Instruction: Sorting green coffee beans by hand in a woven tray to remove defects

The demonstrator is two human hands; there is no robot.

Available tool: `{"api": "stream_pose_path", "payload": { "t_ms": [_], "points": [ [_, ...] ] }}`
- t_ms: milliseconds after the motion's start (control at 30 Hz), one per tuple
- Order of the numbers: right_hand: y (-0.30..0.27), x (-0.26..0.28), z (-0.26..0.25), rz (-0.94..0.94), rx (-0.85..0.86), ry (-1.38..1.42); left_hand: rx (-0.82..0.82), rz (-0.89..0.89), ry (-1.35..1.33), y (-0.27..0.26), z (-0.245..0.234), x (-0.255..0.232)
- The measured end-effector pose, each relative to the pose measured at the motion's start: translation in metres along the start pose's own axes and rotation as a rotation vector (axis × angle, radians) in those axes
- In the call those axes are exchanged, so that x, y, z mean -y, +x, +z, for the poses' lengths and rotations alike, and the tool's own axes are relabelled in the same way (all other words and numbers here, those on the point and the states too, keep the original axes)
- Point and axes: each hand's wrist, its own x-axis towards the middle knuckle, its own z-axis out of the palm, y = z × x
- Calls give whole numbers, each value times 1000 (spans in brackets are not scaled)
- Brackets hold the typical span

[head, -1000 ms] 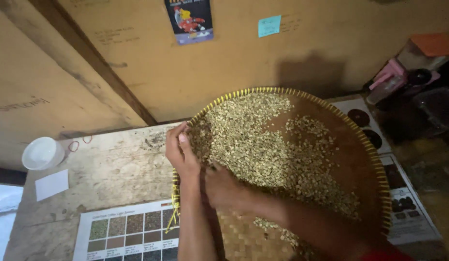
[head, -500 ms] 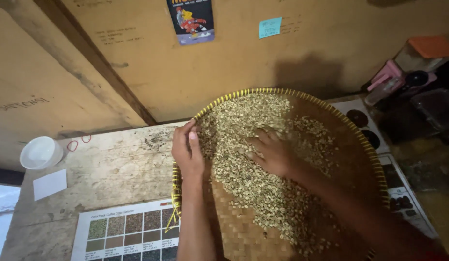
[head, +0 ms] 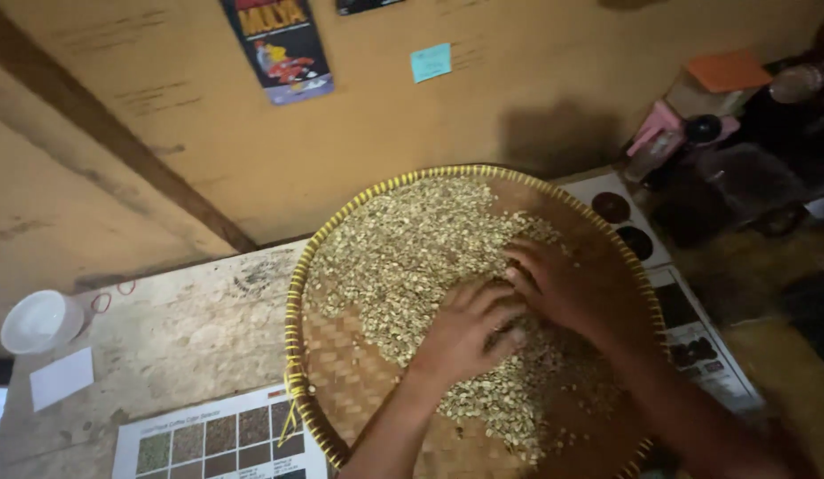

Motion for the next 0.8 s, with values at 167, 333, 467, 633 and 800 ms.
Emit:
{"api": "stream_pose_path", "payload": {
  "t_ms": [167, 333, 467, 633, 800],
  "points": [
    [-4, 15, -13, 64, -12, 9, 327, -137, 138, -14, 27, 37],
    [-15, -8, 11, -73, -114, -75, 312, -266, 380, -12, -7, 53],
    [-15, -4, 17, -95, -89, -204, 190, -367, 544, -17, -22, 60],
    [-15, 46, 6, -216, 31, 24, 47, -368, 396, -31, -21, 84],
    [-11, 51, 4, -160, 26, 72, -135, -343, 393, -29, -28, 85]
  ]
}}
